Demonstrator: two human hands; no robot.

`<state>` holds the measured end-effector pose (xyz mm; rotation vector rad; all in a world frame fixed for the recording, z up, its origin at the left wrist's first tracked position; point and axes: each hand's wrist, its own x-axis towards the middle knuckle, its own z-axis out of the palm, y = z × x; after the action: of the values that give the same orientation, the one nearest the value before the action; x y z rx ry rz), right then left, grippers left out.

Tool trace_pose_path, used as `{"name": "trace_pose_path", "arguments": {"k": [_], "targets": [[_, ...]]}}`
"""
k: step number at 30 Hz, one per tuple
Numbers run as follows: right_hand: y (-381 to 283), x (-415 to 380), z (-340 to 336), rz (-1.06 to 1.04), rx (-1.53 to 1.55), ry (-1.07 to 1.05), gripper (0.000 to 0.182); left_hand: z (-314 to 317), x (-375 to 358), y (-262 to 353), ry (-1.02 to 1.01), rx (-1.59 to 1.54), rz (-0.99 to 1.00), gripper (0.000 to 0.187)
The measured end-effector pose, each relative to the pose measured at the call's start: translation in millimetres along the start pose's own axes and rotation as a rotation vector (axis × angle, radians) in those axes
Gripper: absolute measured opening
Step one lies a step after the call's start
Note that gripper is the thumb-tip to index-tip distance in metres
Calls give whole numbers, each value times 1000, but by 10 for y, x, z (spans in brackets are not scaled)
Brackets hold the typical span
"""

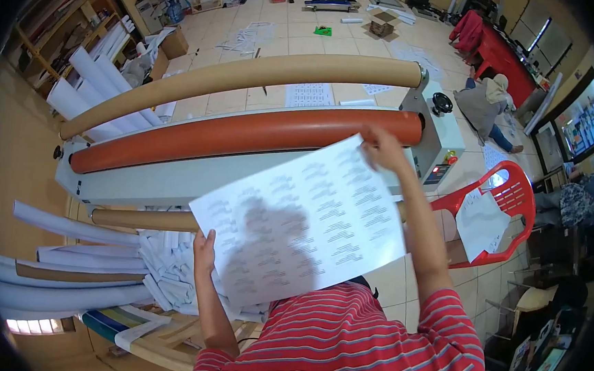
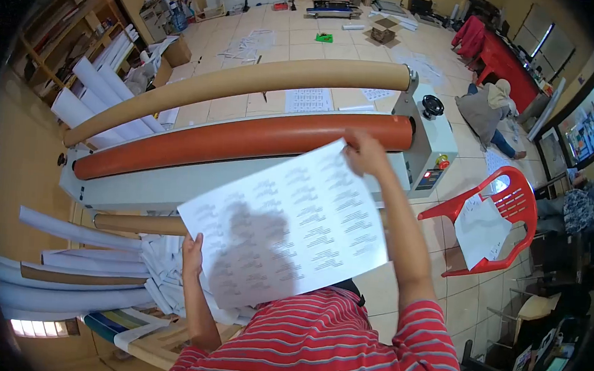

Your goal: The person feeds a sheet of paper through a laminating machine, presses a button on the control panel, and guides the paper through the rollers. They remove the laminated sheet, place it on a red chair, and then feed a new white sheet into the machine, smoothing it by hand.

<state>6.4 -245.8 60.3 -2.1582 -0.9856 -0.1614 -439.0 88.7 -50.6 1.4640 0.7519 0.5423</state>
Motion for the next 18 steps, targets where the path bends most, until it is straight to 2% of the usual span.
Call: {"name": "trace_pose_path", "arguments": {"k": [2,4,5,7,8,9,10,11,12,13,14,16,18], "targets": [[253,-294,395,-32,-90,120,47,-158,-50,-453,18,35,-38,39],[29,-625,275,449,211,-164,38,-276,-129,-655,24,42,-47,39],[155,-728,168,465,189,-142,38,-336,-225,-706,28,27,-44,39],[603,-906,-72,377,64,21,25,-508,-386,-893,81,82,-89,39],[686,-726,-391,376,-140,144,17,-487,-479,-809,105,85,-91,40],[723,-476,-765,393,-217,262,22,-484,-591,-679,133,94,-95,41],[736,-124,-1124,514,-376,242,30,-511,-647,-712,129,92,-94,41],[873,188,-1429,498,-636,184,40,-566,-722,-763,176,47,-112,41],[940,474,-1619,510,-663,249,47,-548,-779,-792,227,0,-130,42],[986,751,-1782,709,-744,95,58,-493,-848,-747,252,2,-154,43],[1075,879,-1818,692,-740,101,58,-424,-862,-748,265,-7,-145,43],[1303,1210,-1804,913,-658,-168,68,-317,-919,-830,293,-100,-88,42],[1436,1311,-1699,795,-798,-168,75,-191,-984,-889,339,-118,-79,41]]}}
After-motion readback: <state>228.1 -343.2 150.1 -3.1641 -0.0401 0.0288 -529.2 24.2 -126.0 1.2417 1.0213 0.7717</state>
